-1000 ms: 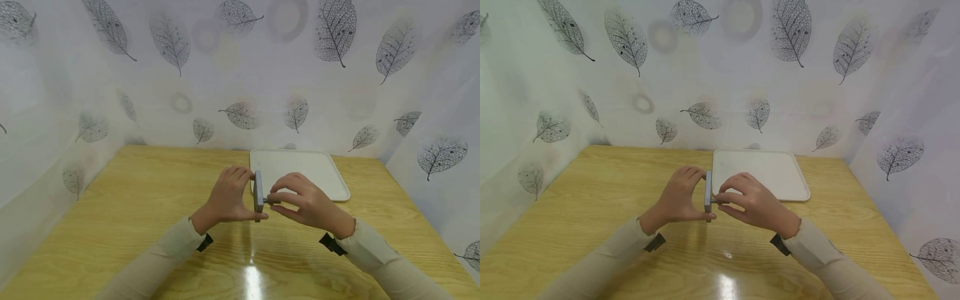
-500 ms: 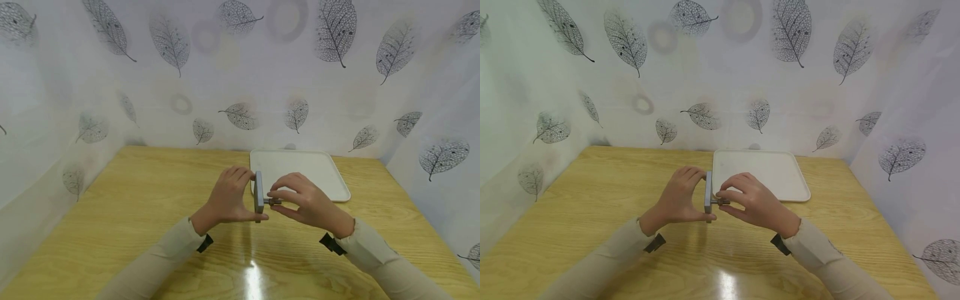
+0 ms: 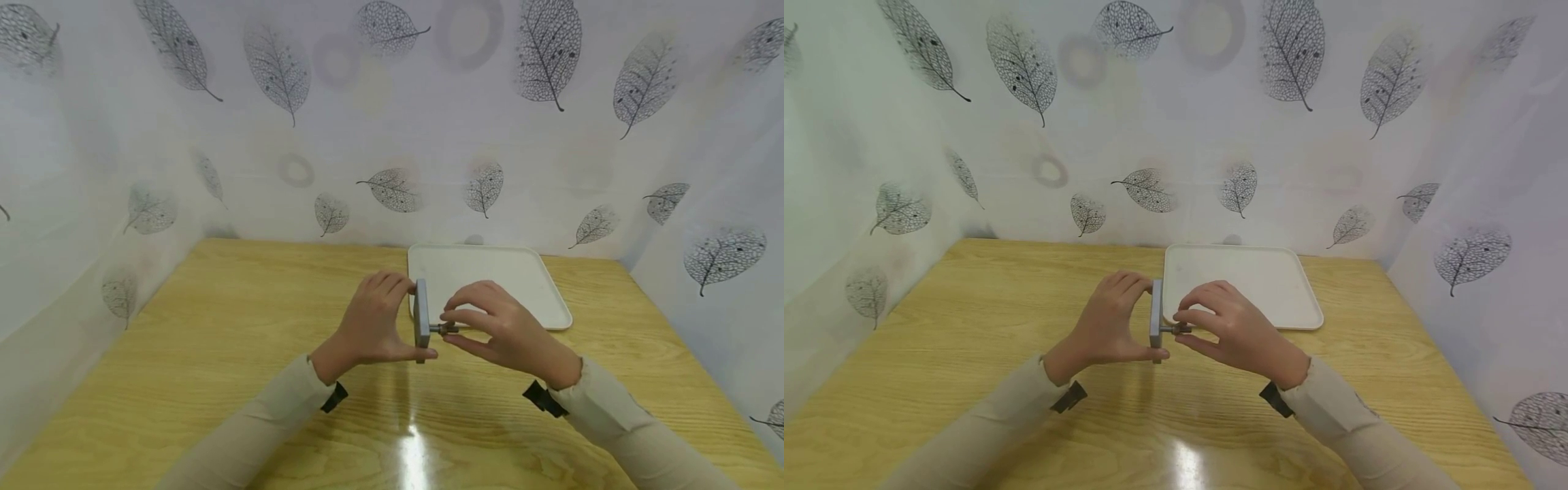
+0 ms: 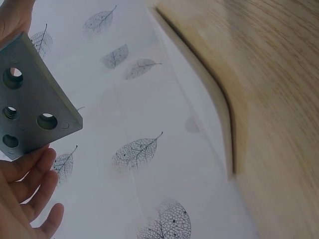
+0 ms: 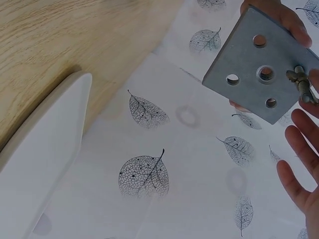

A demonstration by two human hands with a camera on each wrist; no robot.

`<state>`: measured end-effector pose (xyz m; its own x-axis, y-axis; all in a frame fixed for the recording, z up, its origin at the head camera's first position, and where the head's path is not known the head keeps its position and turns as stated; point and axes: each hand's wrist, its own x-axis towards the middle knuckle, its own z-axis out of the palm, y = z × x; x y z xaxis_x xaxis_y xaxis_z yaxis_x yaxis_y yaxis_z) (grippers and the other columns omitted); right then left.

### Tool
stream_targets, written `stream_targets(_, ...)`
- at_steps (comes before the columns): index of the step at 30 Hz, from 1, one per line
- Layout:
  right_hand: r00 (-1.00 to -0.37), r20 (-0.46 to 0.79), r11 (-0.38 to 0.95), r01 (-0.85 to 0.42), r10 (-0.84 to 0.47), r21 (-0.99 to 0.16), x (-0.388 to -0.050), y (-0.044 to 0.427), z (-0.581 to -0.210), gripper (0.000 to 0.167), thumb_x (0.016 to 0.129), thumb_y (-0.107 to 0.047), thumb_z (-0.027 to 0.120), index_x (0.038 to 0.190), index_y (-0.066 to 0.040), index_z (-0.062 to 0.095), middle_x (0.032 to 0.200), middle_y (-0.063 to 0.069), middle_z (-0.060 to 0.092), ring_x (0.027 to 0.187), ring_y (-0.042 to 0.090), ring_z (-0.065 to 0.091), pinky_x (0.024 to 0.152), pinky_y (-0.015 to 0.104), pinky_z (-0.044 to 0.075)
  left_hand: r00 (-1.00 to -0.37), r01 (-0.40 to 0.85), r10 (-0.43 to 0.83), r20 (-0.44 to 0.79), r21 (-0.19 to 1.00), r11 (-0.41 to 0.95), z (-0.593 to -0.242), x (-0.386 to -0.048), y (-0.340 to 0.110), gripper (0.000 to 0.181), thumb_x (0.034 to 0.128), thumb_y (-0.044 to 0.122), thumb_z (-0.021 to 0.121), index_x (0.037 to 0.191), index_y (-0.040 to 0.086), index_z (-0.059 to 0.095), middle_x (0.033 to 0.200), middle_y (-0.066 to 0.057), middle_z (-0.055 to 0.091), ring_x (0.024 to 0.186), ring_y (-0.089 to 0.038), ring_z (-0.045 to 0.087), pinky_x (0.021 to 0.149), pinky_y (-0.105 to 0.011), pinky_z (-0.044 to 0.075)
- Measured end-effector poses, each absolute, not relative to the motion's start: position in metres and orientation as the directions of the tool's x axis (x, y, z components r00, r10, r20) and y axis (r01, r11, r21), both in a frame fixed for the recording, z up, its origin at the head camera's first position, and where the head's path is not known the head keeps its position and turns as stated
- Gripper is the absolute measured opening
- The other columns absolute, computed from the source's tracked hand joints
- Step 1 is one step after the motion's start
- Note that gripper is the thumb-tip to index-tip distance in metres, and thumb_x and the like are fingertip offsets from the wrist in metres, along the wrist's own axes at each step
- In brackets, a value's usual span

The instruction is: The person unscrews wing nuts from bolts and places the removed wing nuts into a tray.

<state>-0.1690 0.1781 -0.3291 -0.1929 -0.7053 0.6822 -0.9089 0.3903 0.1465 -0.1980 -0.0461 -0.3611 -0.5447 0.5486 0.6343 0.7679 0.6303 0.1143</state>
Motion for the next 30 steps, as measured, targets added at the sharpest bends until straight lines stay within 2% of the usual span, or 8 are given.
stream_targets(11, -0.132, 0.701, 0.329, -0.932, -0.701, 0.154, -0.1666, 0.1773, -0.3299, 0.026, 0.093, -0.031, 0.056, 0.086, -0.011, 0.071, 0.092, 0.004, 0.064, 0.087, 0.018, 0.059, 0.083, 0.033, 0.046, -0.554, 0.762, 0.539, 0.634, 0.127, 0.635, -0.3605, -0.1983, -0.0474, 0.083, 0.0507, 0.069, 0.077, 0.105, 0.009, 0.058, 0.103, -0.002, 0.060, 0.100, -0.019, 0.053, 0.091, -0.040, 0.045)
stream_targets(20, -0.064, 0.718, 0.282, -0.941, -0.693, 0.188, -0.1647, 0.1732, -0.3278, 0.023, 0.093, -0.024, 0.057, 0.082, -0.010, 0.072, 0.089, 0.005, 0.064, 0.085, 0.019, 0.059, 0.082, 0.034, 0.047, -0.538, 0.766, 0.538, 0.649, 0.110, 0.633, -0.3597, -0.1982, -0.0472, 0.082, 0.0499, 0.069, 0.077, 0.103, 0.009, 0.059, 0.100, -0.002, 0.060, 0.098, -0.018, 0.053, 0.089, -0.037, 0.045)
stream_targets(23, -0.074, 0.716, 0.291, -0.939, -0.694, 0.185, -0.1648, 0.1729, -0.3276, 0.024, 0.094, -0.024, 0.057, 0.082, -0.010, 0.072, 0.089, 0.004, 0.065, 0.085, 0.018, 0.059, 0.082, 0.034, 0.047, -0.541, 0.765, 0.538, 0.647, 0.113, 0.634, -0.3596, -0.1982, -0.0472, 0.082, 0.0501, 0.069, 0.077, 0.103, 0.009, 0.059, 0.100, -0.001, 0.060, 0.097, -0.018, 0.052, 0.089, -0.037, 0.045)
stream_targets(30, -0.138, 0.695, 0.333, -0.930, -0.705, 0.153, -0.1656, 0.1747, -0.3277, 0.025, 0.094, -0.028, 0.055, 0.088, -0.010, 0.070, 0.091, 0.002, 0.064, 0.086, 0.016, 0.059, 0.084, 0.032, 0.046, -0.539, 0.766, 0.541, 0.646, 0.109, 0.633, -0.3600, -0.1982, -0.0466, 0.082, 0.0506, 0.071, 0.076, 0.103, 0.010, 0.059, 0.100, -0.001, 0.060, 0.097, -0.017, 0.052, 0.088, -0.037, 0.045)
